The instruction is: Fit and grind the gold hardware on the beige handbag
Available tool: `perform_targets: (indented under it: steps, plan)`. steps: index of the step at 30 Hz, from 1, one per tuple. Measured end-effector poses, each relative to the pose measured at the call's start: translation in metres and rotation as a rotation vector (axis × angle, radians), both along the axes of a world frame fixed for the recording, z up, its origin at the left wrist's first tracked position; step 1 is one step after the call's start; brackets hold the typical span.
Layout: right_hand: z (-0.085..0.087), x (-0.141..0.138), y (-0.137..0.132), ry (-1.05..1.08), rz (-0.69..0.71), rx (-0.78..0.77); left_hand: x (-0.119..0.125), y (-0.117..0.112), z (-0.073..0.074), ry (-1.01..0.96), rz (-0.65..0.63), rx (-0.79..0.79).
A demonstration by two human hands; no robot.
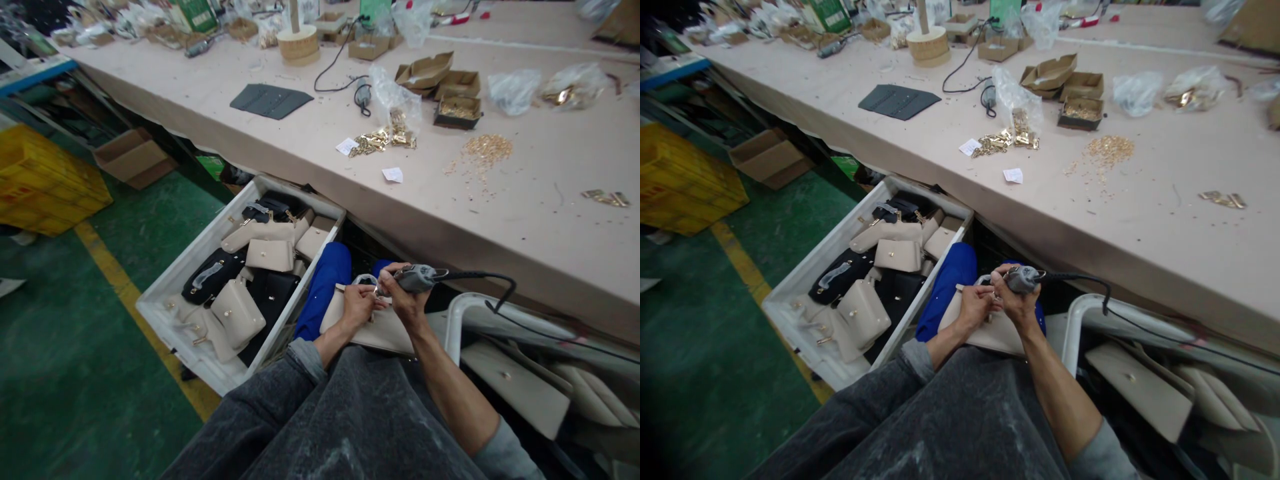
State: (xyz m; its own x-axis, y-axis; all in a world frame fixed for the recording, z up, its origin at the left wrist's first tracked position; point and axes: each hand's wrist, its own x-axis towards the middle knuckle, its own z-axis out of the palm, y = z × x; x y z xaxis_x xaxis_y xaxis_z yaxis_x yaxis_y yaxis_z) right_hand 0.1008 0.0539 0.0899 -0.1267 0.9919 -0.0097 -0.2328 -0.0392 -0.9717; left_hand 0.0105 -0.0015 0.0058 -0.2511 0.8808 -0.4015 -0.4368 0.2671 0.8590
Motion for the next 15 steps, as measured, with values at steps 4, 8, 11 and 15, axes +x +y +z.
perform_targets:
  steps: [4, 8, 11, 15]
  plan:
    - [0.001, -0.003, -0.002, -0.09, 0.025, 0.07, 0.001, -0.002, -0.002, 0.044, 0.005, -0.015]
    - [-0.002, -0.005, -0.003, -0.119, 0.002, 0.117, 0.003, -0.001, -0.008, 0.031, 0.039, -0.039]
    - [0.002, 0.003, 0.004, -0.009, 0.038, 0.081, 0.004, 0.001, -0.009, -0.035, 0.033, -0.054]
    - [0.023, 0.028, 0.024, 0.251, -0.008, 0.01, 0.002, 0.002, -0.003, -0.092, -0.015, -0.018]
